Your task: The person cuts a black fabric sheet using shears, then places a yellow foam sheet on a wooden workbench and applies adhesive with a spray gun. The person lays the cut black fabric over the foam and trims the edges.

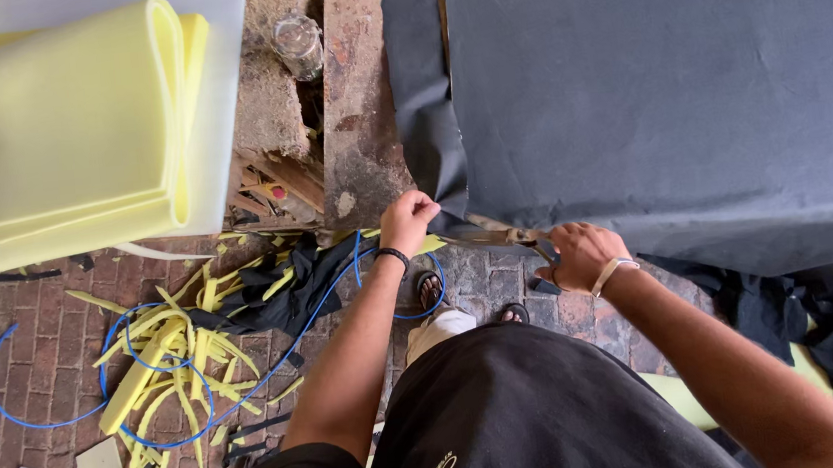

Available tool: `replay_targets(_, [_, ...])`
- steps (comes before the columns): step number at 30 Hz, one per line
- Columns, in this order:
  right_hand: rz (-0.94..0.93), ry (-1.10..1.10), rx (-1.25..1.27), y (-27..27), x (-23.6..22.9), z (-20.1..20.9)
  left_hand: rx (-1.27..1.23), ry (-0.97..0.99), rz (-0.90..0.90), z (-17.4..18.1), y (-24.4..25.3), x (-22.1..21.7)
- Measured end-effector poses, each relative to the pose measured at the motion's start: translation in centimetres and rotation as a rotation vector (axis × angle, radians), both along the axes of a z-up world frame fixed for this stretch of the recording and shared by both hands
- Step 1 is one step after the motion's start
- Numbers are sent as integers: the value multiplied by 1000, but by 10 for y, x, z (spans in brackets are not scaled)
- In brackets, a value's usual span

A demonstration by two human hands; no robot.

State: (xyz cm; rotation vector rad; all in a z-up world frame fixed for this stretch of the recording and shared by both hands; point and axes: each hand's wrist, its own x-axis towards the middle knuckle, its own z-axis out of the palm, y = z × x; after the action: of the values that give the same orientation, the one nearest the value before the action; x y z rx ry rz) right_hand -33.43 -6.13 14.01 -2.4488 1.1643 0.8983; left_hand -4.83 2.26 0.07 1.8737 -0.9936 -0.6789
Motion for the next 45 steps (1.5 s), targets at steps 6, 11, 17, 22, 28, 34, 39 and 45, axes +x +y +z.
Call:
replay_targets(6, [84,114,72,-6,46,-3,66,7,-18,8,-5,7])
replay_targets(11, [128,160,127,-19,44,-46,-113,158,28,-16,-17,32])
replay_targets(17, [-171,-385,631,-25,-26,-120,-116,519,208,-45,15,56])
replay_targets(22, [-365,-393,980,-59,-47,-152,77,544,433,-55,44,41])
replay_targets(28, [-48,-294,1231,-101,-3,-132,266,565,608,-3,63,-29])
replay_targets(34, [41,-143,1346,-97,15,-89,432,1,604,68,78,-96])
replay_targets(39, [111,-116,1300,-68,33,-70,377,-58,671,98,112,-137])
replay_targets(45, [31,-68,1377,-34,47,-52,406,367,883,101,173,-163])
